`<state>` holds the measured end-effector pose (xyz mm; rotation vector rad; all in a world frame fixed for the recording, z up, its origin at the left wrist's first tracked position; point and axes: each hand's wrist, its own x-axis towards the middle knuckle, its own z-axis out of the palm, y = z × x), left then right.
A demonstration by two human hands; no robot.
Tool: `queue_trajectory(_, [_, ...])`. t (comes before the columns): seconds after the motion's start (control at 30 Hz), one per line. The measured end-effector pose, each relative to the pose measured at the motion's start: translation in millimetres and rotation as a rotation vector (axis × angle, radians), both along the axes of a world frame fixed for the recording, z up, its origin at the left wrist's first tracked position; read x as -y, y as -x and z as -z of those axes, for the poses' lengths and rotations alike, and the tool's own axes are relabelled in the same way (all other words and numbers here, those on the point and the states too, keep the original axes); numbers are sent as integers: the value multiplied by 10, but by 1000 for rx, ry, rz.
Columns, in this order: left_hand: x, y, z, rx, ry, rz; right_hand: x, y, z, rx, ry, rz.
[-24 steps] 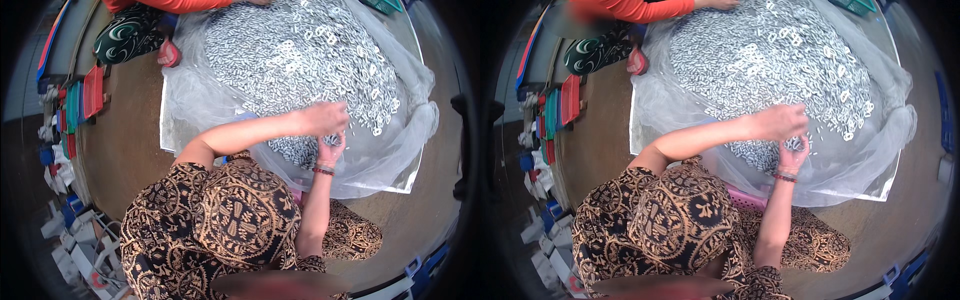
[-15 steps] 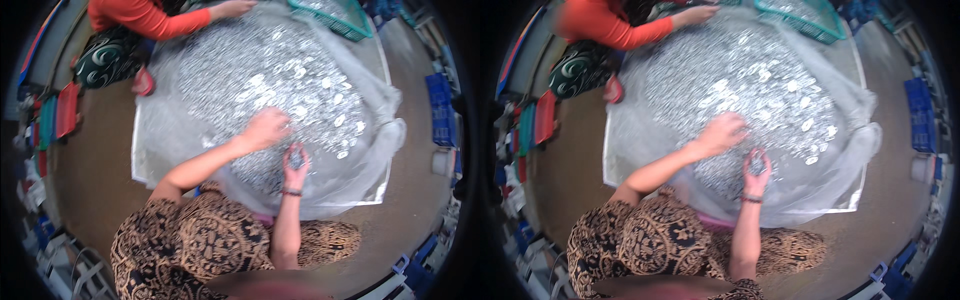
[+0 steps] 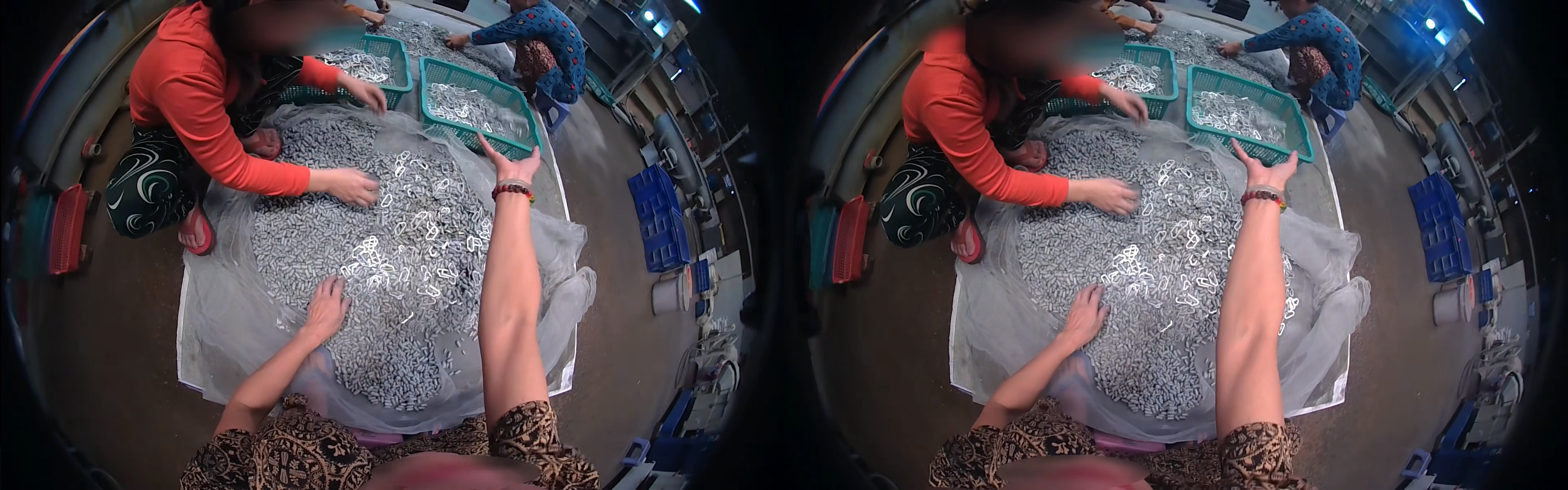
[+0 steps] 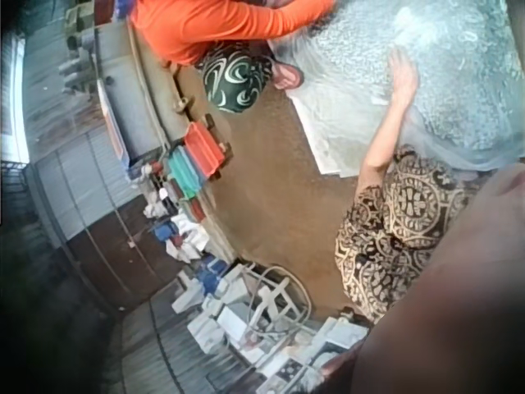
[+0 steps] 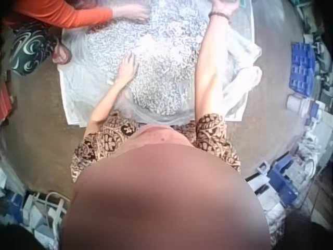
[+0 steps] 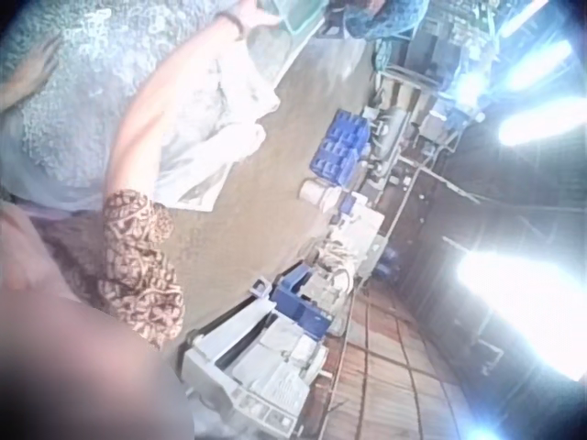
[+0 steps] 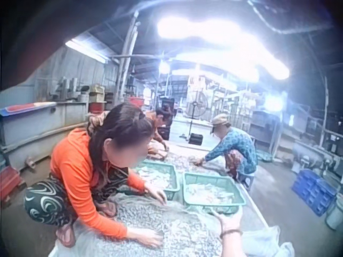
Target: The person sits on a low stool and sorts small silver metal parts from a large pile on a white sheet. They pick up individual pieces by hand, inspect them, and place them into a separate area on the sheet. Another person works alongside them on the same pile.
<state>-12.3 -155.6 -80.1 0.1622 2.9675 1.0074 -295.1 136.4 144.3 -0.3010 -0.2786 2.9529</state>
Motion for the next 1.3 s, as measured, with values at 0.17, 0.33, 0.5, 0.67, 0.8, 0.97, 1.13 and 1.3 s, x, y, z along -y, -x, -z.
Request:
queue_trajectory(0.17, [77,50,46,-150,114,-65,328,-539,724,121,-832,120])
queue_trajectory(0.33, [-120,114,162,-179,233,-35,1137,-2207,1915,-272,-1978,-123])
queue_trajectory(0.5, [-186,-110,380,-121,279,-56,1105,-3480,2353,-337,-2566,-250])
queue_trajectory(0.67, [-414,82,550,172,145,-101,296,-3567,2696,-35,-2660,-385])
queue_trajectory(0.8, [-843,-13,585,380,-152,-140,-100,-3605,2760,306,-2728,-661])
queue_trajectory(0.97, [-1250,53,615,637,-382,-80,-108,-3384,2812,400,-2631,-628])
queue_trajectory(1.13, [-1416,145,483,849,-846,162,-170,-3070,2599,476,-2404,-734])
queue_trajectory(1.3, [-1403,458,-80,898,-1115,515,-293,-2916,1981,193,-1285,-586])
